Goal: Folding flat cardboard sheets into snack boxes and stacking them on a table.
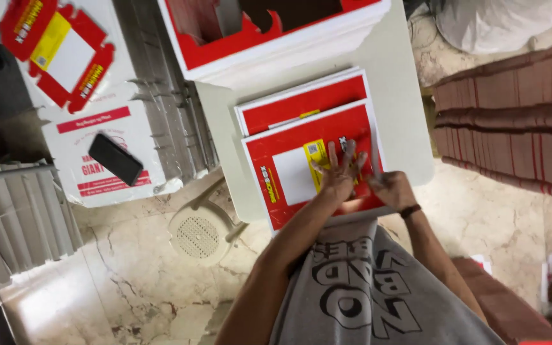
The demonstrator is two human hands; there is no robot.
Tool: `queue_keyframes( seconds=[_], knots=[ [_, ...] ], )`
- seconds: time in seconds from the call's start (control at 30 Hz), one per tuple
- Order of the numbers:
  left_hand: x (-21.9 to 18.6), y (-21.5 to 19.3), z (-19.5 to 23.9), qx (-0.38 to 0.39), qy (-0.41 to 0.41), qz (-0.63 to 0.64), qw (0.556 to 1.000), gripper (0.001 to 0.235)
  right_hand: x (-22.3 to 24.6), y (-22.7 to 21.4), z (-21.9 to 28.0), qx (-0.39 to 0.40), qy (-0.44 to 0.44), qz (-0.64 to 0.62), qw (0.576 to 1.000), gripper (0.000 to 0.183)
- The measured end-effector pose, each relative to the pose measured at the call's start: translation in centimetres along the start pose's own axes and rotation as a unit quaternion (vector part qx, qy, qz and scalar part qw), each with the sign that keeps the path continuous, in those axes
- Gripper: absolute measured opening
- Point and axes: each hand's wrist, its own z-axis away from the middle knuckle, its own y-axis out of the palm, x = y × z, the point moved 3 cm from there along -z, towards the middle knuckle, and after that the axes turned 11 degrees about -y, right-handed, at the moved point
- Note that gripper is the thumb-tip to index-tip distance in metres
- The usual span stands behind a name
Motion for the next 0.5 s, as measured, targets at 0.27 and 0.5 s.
queue_keyframes(
  seconds=[0.27,0.5],
  knots=[
    [-0.3,-0.3,0.5,0.027,-0.001,0.003,1.0,0.11,9.1,-3.6,-7.2,-0.011,0.167,-0.222,0.96,0.047],
    [0.6,-2.0,0.7,0.001,-0.001,0.028,1.0,0.107,9.2,-3.9,-12.5,-0.033,0.156,-0.297,0.941,0.046]
  ],
)
